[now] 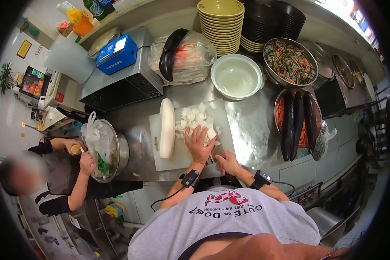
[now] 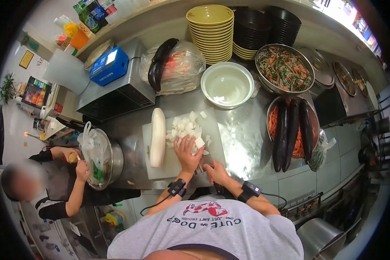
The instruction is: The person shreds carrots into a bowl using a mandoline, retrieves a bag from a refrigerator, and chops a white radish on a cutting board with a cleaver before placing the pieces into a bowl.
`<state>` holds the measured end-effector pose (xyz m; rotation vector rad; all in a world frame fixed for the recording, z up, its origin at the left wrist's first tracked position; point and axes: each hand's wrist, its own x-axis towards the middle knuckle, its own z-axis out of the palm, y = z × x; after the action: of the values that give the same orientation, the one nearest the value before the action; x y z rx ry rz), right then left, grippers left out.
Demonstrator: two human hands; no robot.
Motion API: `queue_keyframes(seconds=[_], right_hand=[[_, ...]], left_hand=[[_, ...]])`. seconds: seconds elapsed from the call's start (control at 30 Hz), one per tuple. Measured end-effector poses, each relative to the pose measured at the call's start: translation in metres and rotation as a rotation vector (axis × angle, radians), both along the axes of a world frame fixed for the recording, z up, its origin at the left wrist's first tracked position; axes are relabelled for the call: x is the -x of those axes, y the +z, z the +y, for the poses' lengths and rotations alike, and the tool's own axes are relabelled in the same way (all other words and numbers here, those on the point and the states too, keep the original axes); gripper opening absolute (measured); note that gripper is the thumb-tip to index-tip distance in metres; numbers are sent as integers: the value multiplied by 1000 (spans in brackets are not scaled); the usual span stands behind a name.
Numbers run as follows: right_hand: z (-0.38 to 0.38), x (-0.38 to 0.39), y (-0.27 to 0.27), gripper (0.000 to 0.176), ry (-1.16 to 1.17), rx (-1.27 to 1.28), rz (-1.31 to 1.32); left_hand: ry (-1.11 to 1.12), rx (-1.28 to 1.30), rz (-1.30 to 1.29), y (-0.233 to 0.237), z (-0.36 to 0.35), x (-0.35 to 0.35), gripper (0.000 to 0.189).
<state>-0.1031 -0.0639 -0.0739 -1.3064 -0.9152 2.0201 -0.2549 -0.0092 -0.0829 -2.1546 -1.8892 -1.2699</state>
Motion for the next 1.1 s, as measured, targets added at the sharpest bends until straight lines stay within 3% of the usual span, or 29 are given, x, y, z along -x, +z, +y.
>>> queue_keyframes(seconds=[0.23, 0.47, 0.53, 0.6, 0.7, 0.8, 0.87, 0.93, 1.0, 1.1], right_hand=[[10, -22, 55, 15, -119, -43, 9], [91, -60, 94, 16, -325, -110, 112], [124, -73, 95, 13, -400, -92, 184], [148, -84, 98, 11, -436, -88, 125], [158, -97, 104, 9, -403, -44, 21], [142, -109, 108, 9, -470, 1, -65], [128, -120, 98, 12, -486, 33, -68], [111, -127, 98, 16, -433, -33, -3], [89, -125, 99, 17, -419, -42, -31], [54, -122, 80, 10, -336, -73, -43]], left_hand=[[-141, -143, 3, 70, 24, -27, 49], [-328, -180, 7, 118, 132, -84, 44], [-334, -183, 6, 101, 175, -100, 43], [-337, 16, -85, 76, 214, -114, 45], [-335, 103, -67, 21, 271, -117, 45], [-345, 166, -134, 13, 283, -112, 40], [-456, 223, -343, 14, 287, -99, 37], [-387, 159, -392, 43, 270, -84, 32], [-295, 204, -811, 46, 249, -52, 27], [-68, 324, -874, 27, 221, 9, 23]])
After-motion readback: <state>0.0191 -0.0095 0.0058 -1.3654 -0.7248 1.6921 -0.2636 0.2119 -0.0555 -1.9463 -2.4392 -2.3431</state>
